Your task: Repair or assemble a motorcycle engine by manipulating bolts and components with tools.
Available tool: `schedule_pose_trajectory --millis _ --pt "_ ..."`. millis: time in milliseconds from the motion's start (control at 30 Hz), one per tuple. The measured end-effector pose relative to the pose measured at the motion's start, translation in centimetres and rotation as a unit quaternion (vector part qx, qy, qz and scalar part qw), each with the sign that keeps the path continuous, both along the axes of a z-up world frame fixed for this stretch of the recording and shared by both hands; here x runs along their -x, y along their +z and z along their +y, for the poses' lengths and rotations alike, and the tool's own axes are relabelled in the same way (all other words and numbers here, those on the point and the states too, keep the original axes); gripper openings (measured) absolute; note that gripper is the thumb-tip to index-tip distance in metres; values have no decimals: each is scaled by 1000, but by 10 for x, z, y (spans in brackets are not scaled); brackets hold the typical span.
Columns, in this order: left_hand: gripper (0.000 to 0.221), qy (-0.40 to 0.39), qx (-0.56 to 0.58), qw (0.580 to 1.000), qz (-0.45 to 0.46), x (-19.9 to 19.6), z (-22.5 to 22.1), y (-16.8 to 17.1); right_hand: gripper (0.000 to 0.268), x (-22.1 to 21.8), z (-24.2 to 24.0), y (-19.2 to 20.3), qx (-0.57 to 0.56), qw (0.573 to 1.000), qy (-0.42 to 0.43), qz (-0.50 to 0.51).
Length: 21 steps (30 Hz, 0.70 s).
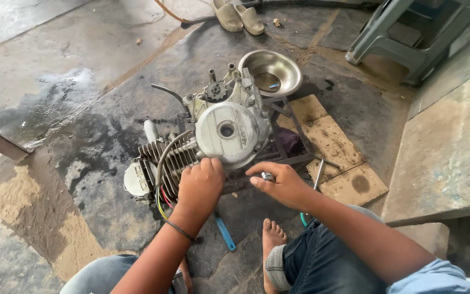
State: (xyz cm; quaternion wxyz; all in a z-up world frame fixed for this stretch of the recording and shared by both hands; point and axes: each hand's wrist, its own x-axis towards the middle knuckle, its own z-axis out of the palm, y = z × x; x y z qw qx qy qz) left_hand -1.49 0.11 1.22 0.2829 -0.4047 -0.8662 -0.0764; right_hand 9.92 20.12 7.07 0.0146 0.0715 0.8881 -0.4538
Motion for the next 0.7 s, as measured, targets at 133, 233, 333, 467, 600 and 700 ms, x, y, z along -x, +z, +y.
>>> schedule_pose_trajectory --millis 133,233,333,467,600,700 --pt "18 9 -12 1000 2 -2 -1 -1 30 -2 0 -3 12 1000 1 8" --pt "18 10 -34 999 8 0 0 -1 29 -2 1 -3 1 999 8 36" --pt "18 9 -38 999 11 -1 -2 7 28 -4 1 2 -4 999 8 34" --pt "21 26 -28 999 -37 -8 -5 32 28 -5 3 5 1 1000 -4 8" --pt "26 42 -48 985 -159 -10 -8 45 28 -7 7 5 -1 999 6 39" --pt "26 30 -112 962 -246 -9 -6 40 28 -8 14 -2 4 999 6 52"
